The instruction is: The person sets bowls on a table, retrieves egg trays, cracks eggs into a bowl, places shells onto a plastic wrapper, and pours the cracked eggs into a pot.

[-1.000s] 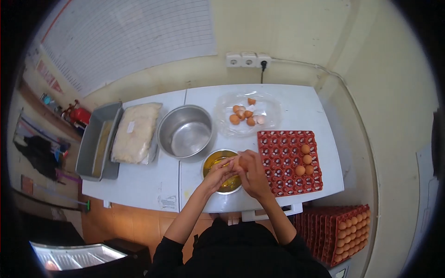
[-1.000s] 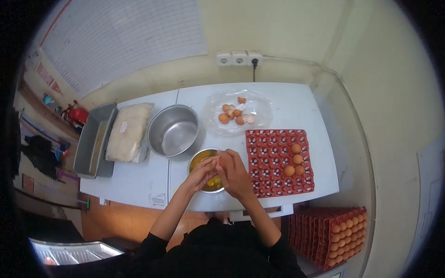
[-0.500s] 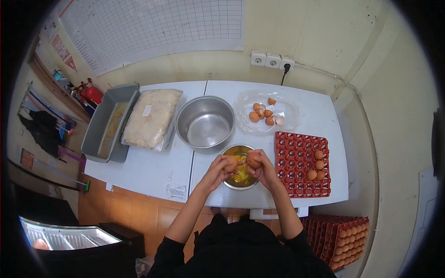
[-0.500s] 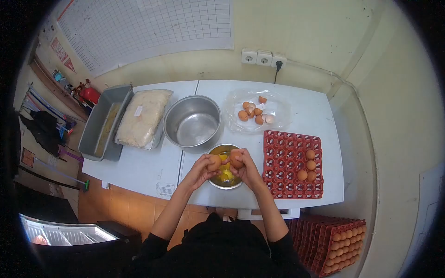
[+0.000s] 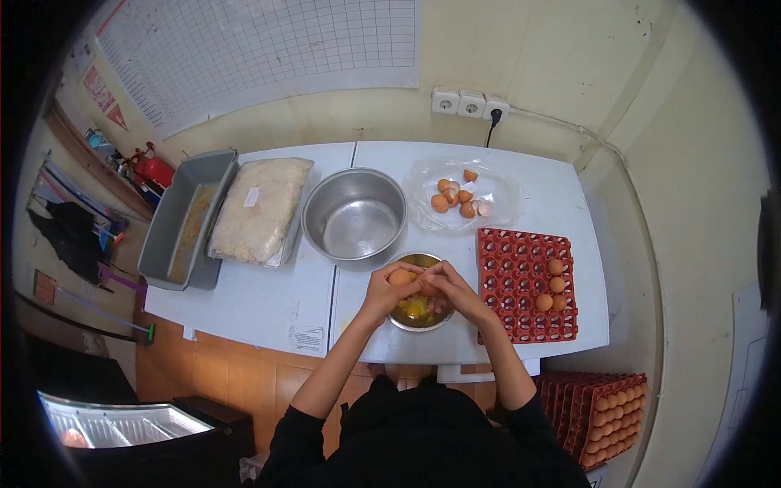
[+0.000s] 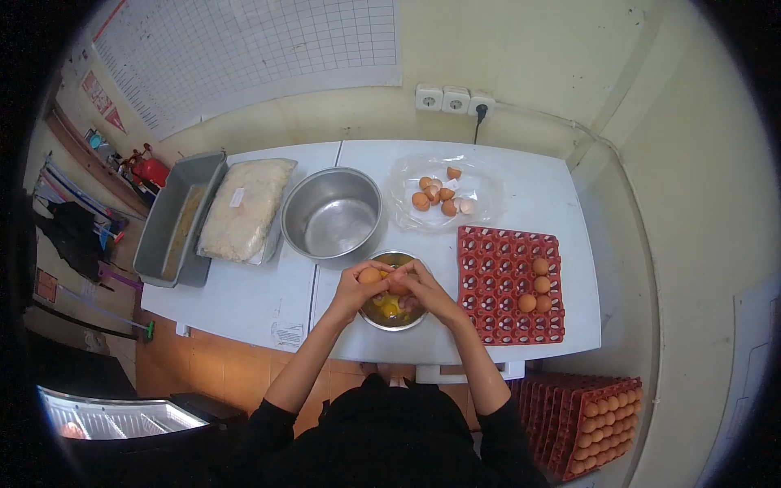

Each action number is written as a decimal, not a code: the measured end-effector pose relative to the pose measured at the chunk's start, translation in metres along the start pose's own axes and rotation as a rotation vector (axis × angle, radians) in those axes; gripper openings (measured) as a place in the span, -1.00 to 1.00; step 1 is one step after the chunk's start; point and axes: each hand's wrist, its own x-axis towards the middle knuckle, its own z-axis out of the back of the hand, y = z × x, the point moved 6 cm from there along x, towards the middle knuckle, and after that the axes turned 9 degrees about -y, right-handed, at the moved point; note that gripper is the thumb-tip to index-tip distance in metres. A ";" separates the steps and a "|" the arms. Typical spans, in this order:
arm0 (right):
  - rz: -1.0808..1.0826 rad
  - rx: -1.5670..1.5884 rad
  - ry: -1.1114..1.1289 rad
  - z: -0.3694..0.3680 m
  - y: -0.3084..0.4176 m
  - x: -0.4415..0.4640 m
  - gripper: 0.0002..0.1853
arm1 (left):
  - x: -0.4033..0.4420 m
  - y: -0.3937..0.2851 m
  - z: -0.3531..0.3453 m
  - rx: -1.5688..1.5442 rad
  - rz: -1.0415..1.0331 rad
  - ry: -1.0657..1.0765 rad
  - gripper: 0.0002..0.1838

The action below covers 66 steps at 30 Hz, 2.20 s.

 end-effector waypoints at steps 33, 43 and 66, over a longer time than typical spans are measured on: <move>0.506 0.271 -0.517 0.096 0.086 0.035 -0.62 | 0.110 -0.064 -0.070 0.547 -0.812 -0.474 -0.66; 0.459 -1.673 -0.770 0.185 0.047 -0.129 -0.60 | 0.089 0.000 -0.079 -0.128 0.220 0.152 -0.60; 0.905 -0.783 -0.584 -0.001 0.072 -0.078 -0.60 | 0.009 0.042 -0.057 -0.437 0.458 0.156 -0.56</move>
